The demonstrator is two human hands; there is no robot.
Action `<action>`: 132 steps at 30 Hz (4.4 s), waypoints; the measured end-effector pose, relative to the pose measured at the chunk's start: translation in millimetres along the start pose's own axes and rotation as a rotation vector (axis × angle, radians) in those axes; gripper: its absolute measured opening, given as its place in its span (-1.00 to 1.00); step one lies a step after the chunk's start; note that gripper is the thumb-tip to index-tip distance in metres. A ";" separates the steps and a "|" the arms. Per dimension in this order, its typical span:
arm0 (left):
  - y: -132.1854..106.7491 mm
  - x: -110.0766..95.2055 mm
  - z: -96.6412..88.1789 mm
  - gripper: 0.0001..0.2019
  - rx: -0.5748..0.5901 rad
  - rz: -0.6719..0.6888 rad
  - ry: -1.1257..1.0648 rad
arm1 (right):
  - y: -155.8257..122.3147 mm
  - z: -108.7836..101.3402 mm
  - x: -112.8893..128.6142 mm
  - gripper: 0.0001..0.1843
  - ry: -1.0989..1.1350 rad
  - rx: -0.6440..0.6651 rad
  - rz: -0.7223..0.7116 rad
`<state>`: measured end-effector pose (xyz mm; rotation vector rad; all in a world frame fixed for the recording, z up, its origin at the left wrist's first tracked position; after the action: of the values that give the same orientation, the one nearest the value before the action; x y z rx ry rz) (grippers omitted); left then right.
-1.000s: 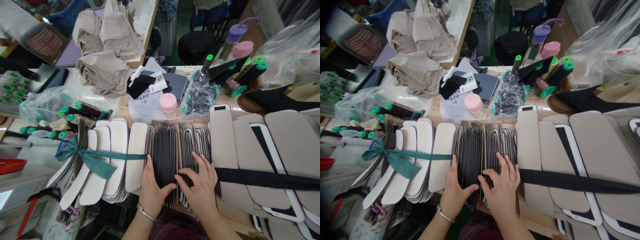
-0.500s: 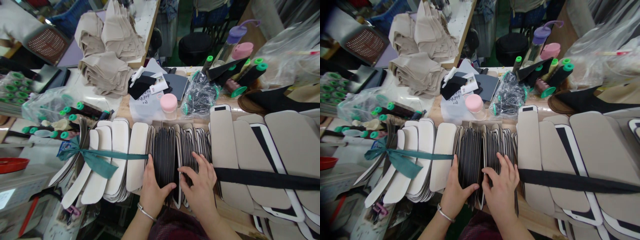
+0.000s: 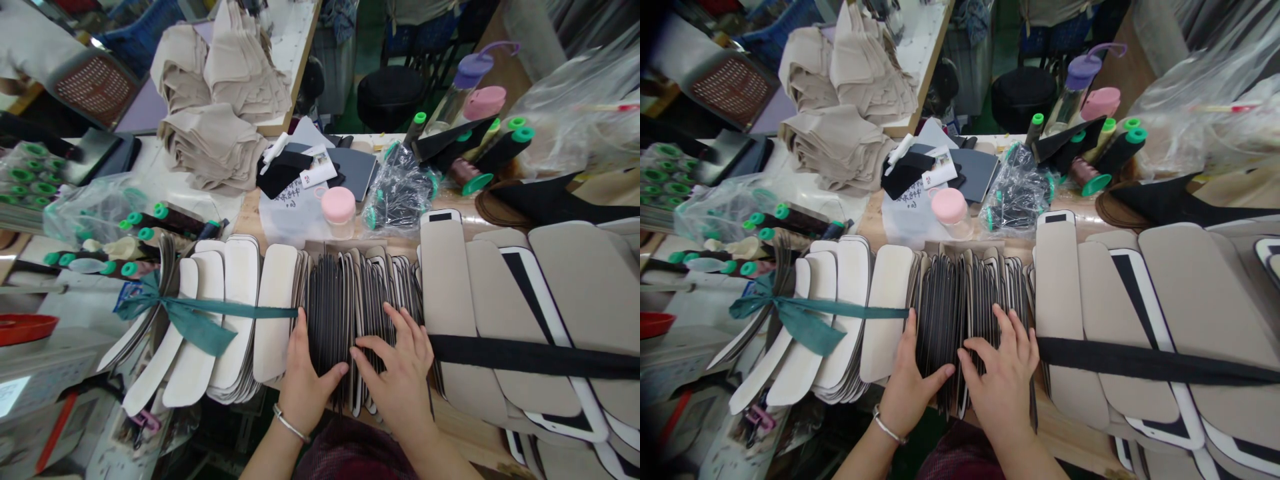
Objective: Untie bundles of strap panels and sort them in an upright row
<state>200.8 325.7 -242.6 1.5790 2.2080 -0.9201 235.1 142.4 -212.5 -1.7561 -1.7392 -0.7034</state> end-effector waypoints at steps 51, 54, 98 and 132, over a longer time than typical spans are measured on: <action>-0.3 10.7 -3.7 -0.10 0.034 0.000 -0.135 | 0.1 9.1 22.4 -0.90 -0.054 0.006 -0.010; 0.4 12.8 -3.0 -0.11 0.043 -0.006 -0.160 | -0.5 9.0 24.1 -0.91 -0.053 0.012 -0.019; 0.6 24.2 -1.6 -0.15 0.077 -0.005 -0.239 | -4.1 22.6 31.8 -0.91 -0.029 0.069 -0.099; 2.4 32.1 -5.0 -0.19 0.115 0.015 -0.345 | -1.9 31.7 34.0 -0.87 0.001 0.031 -0.081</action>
<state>191.9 353.3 -257.5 1.3583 1.9311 -1.2309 233.1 188.9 -210.6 -1.6729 -1.8197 -0.7076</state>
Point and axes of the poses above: each hand's wrist, its own y-axis towards the middle knuckle, its own z-axis out of the palm, x = y × z, the point moved 9 cm from there along y, towards the middle knuckle, and after that the axes turned 10 degrees about y, right-handed, at the moved point
